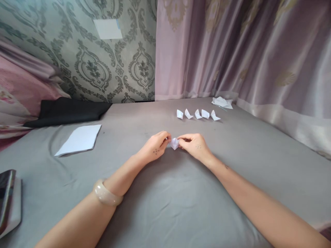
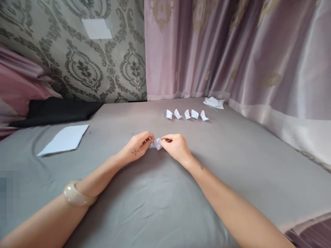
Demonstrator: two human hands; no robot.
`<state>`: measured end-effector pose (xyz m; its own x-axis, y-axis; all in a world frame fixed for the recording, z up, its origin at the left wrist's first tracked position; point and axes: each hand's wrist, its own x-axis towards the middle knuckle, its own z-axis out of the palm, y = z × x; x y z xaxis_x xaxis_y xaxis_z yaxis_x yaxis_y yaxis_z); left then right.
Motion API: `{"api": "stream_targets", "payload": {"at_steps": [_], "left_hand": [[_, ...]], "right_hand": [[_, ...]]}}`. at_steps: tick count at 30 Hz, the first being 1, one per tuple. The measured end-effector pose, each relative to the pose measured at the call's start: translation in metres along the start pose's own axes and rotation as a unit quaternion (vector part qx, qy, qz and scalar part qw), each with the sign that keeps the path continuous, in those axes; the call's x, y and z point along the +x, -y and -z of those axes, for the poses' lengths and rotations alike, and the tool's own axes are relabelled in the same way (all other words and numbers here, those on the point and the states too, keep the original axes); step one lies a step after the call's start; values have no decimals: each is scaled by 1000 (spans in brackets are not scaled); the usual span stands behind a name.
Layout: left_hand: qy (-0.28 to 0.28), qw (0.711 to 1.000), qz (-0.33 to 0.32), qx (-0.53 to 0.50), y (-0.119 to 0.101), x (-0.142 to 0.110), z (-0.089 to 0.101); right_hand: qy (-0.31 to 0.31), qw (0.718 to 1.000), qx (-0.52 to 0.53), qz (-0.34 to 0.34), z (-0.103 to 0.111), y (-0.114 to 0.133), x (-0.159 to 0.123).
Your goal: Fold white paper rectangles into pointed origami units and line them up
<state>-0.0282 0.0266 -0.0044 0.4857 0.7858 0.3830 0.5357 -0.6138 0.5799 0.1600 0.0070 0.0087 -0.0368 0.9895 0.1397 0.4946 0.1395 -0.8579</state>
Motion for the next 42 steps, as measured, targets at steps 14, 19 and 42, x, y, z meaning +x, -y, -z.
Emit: {"api": "stream_targets", "payload": {"at_steps": [14, 19, 42], "left_hand": [[-57, 899, 201, -384, -5, 4, -6], [-101, 834, 242, -485, -13, 1, -6], [-165, 722, 354, -571, -23, 6, -10]], "right_hand": [[-28, 940, 288, -178, 12, -9, 0], [-45, 953, 264, -143, 10, -10, 0], [-25, 939, 308, -147, 3, -1, -9]]}}
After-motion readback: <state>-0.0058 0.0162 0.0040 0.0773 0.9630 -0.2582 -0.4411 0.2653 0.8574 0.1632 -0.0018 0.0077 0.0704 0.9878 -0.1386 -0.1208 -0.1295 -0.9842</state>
